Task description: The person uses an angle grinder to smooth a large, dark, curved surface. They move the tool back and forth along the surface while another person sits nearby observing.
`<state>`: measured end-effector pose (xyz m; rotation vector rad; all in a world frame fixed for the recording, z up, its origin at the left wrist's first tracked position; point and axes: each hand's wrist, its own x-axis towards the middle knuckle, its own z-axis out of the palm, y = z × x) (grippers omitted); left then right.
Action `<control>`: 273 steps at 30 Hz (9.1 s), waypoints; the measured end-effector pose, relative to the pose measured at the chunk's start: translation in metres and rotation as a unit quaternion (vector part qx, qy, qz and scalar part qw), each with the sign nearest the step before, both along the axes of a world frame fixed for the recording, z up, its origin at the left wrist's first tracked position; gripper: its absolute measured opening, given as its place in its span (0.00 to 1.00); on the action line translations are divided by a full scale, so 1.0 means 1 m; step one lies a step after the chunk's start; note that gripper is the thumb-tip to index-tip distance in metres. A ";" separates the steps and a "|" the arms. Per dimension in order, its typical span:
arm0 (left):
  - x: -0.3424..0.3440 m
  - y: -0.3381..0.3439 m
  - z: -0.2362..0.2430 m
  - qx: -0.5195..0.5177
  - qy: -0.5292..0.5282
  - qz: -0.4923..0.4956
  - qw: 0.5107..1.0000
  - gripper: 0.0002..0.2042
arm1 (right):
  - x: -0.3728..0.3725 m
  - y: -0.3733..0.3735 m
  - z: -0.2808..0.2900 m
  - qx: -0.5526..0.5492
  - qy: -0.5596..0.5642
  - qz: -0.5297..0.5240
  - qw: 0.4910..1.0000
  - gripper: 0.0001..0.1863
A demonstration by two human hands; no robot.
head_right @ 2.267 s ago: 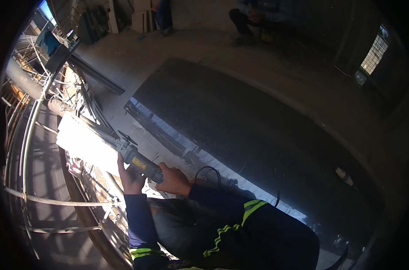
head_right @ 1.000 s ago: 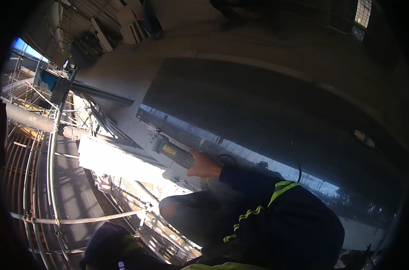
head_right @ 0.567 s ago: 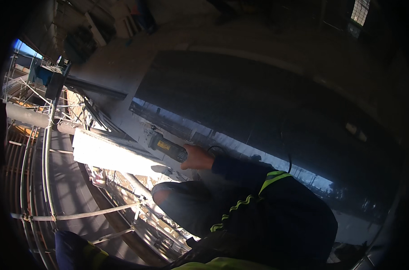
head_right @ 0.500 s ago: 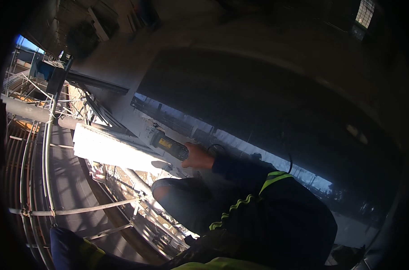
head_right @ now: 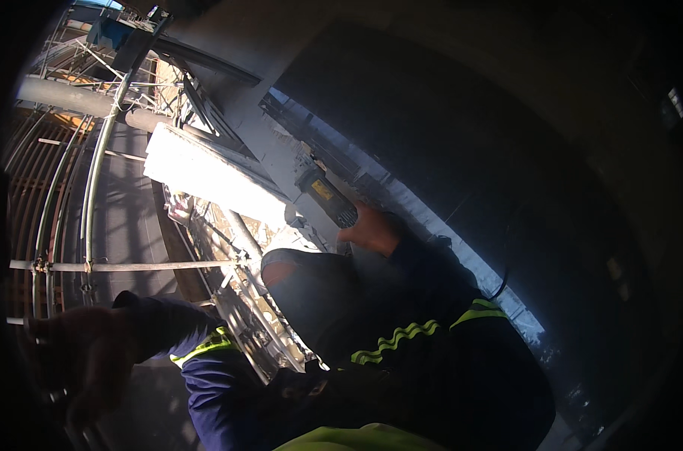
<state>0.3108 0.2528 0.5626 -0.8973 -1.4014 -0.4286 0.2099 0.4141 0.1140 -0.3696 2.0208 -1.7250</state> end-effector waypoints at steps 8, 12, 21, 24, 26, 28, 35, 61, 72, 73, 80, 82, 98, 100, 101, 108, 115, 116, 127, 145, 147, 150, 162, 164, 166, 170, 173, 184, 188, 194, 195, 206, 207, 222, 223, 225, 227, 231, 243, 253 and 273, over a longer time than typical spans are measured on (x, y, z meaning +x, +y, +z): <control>-0.092 -0.078 -0.286 0.300 -0.804 0.078 0.508 0.42 | -0.005 0.018 0.027 -0.015 0.008 -0.021 1.000 0.44; -0.108 -0.063 -0.332 0.410 -0.854 -0.007 0.320 0.54 | -0.005 0.018 0.002 0.006 0.091 -0.031 0.995 0.39; -0.125 -0.035 -0.372 0.551 -0.793 -0.097 0.240 0.59 | -0.003 0.003 0.025 0.068 0.053 -0.017 0.996 0.41; -0.123 -0.034 -0.401 0.621 -0.737 -0.164 0.208 0.56 | -0.005 0.002 0.020 0.107 0.052 -0.007 0.993 0.41; -0.124 -0.034 -0.416 0.666 -0.692 -0.206 0.188 0.52 | -0.005 0.000 0.015 0.122 0.053 -0.002 0.991 0.41; -0.126 -0.026 -0.428 0.705 -0.643 -0.234 0.186 0.48 | -0.006 0.001 0.010 0.136 0.037 0.010 0.990 0.41; -0.101 -0.030 -0.494 0.771 -0.540 -0.287 0.178 0.34 | 0.000 -0.002 0.002 0.238 -0.015 0.071 0.969 0.40; -0.159 -0.058 -0.508 0.764 -0.506 -0.289 0.277 0.32 | -0.047 -0.035 -0.033 0.195 0.047 0.043 0.979 0.41; -0.205 -0.094 -0.533 0.661 -0.638 -0.232 0.320 0.39 | -0.110 -0.098 -0.055 0.187 0.035 0.006 0.982 0.36; -0.211 -0.102 -0.537 0.658 -0.643 -0.227 0.319 0.38 | -0.115 -0.106 -0.057 0.194 0.035 0.007 0.980 0.36; -0.245 -0.141 -0.556 0.659 -0.641 -0.258 0.297 0.34 | -0.147 -0.146 -0.054 0.219 -0.022 0.007 0.975 0.37; -0.252 -0.145 -0.559 0.658 -0.642 -0.252 0.301 0.33 | -0.154 -0.153 -0.056 0.229 -0.020 0.009 0.973 0.37; -0.277 -0.169 -0.579 0.672 -0.635 -0.245 0.291 0.29 | -0.177 -0.173 -0.077 0.231 -0.026 0.005 0.973 0.41; -0.278 -0.171 -0.581 0.671 -0.634 -0.249 0.293 0.29 | -0.179 -0.174 -0.074 0.232 -0.035 0.016 0.972 0.42; -0.279 -0.172 -0.582 0.672 -0.635 -0.245 0.294 0.29 | -0.180 -0.173 -0.074 0.233 -0.038 0.020 0.972 0.42; -0.284 -0.178 -0.593 0.670 -0.648 -0.220 0.287 0.30 | -0.180 -0.176 -0.080 0.232 -0.033 0.011 0.972 0.44; -0.284 -0.184 -0.595 0.661 -0.673 -0.191 0.271 0.31 | -0.183 -0.178 -0.083 0.243 -0.047 0.035 0.968 0.44; -0.285 -0.182 -0.593 0.661 -0.678 -0.176 0.269 0.31 | -0.184 -0.178 -0.085 0.246 -0.049 0.036 0.967 0.44; -0.286 -0.170 -0.576 0.661 -0.699 -0.078 0.263 0.34 | -0.186 -0.180 -0.097 0.248 -0.031 0.021 0.968 0.45; -0.294 -0.184 -0.599 0.664 -0.685 -0.112 0.278 0.33 | -0.190 -0.179 -0.085 0.234 -0.001 0.025 0.972 0.55; -0.294 -0.182 -0.598 0.665 -0.687 -0.101 0.274 0.33 | -0.188 -0.177 -0.084 0.235 -0.007 0.025 0.972 0.54; -0.292 -0.179 -0.596 0.668 -0.686 -0.098 0.272 0.33 | -0.185 -0.176 -0.084 0.238 0.000 0.020 0.971 0.54; -0.288 -0.167 -0.581 0.643 -0.719 -0.042 0.260 0.39 | -0.180 -0.172 -0.105 0.168 -0.002 -0.008 0.986 0.51; -0.286 -0.172 -0.593 0.646 -0.708 -0.163 0.234 0.39 | -0.178 -0.172 -0.115 0.216 0.064 -0.005 0.974 0.54; -0.281 -0.198 -0.614 0.648 -0.687 -0.217 0.248 0.39 | -0.177 -0.185 -0.110 0.194 0.032 0.017 0.980 0.54; -0.283 -0.178 -0.593 0.632 -0.713 -0.167 0.253 0.40 | -0.181 -0.175 -0.114 0.140 0.015 -0.006 0.990 0.49; -0.289 -0.187 -0.598 0.614 -0.725 -0.194 0.244 0.40 | -0.183 -0.184 -0.124 0.126 0.052 -0.028 0.990 0.49; -0.289 -0.183 -0.616 0.632 -0.683 -0.283 0.233 0.31 | -0.184 -0.178 -0.110 0.222 0.004 0.003 0.975 0.55; -0.288 -0.193 -0.600 0.661 -0.679 -0.164 0.275 0.31 | -0.183 -0.181 -0.094 0.179 -0.046 0.020 0.983 0.55; -0.283 -0.178 -0.593 0.680 -0.656 -0.149 0.292 0.31 | -0.182 -0.179 -0.080 0.230 -0.053 0.048 0.971 0.54; -0.282 -0.177 -0.594 0.682 -0.654 -0.148 0.292 0.31 | -0.182 -0.176 -0.082 0.229 -0.040 0.046 0.972 0.54; -0.283 -0.165 -0.585 0.681 -0.657 -0.138 0.293 0.28 | -0.181 -0.168 -0.077 0.218 -0.039 0.039 0.974 0.53; -0.284 -0.163 -0.583 0.682 -0.656 -0.137 0.294 0.28 | -0.181 -0.167 -0.077 0.220 -0.038 0.038 0.974 0.53; -0.278 -0.162 -0.583 0.686 -0.647 -0.158 0.292 0.28 | -0.177 -0.165 -0.080 0.229 -0.028 0.042 0.972 0.54; -0.277 -0.164 -0.584 0.681 -0.651 -0.157 0.296 0.29 | -0.175 -0.166 -0.079 0.227 -0.019 0.039 0.973 0.53; -0.277 -0.163 -0.584 0.675 -0.657 -0.156 0.296 0.29 | -0.173 -0.165 -0.084 0.225 -0.002 0.029 0.974 0.53; -0.277 -0.161 -0.582 0.676 -0.660 -0.151 0.291 0.29 | -0.174 -0.166 -0.090 0.219 0.002 0.027 0.975 0.53; -0.277 -0.156 -0.580 0.692 -0.644 -0.147 0.292 0.27 | -0.174 -0.165 -0.096 0.222 0.002 0.029 0.975 0.53; -0.282 -0.175 -0.595 0.670 -0.661 -0.165 0.294 0.29 | -0.179 -0.172 -0.090 0.223 -0.042 0.035 0.973 0.54; -0.283 -0.176 -0.596 0.674 -0.659 -0.167 0.289 0.30 | -0.180 -0.173 -0.087 0.218 -0.028 0.027 0.975 0.54; -0.272 -0.162 -0.591 0.666 -0.666 -0.165 0.293 0.28 | -0.169 -0.161 -0.093 0.222 -0.024 0.029 0.974 0.54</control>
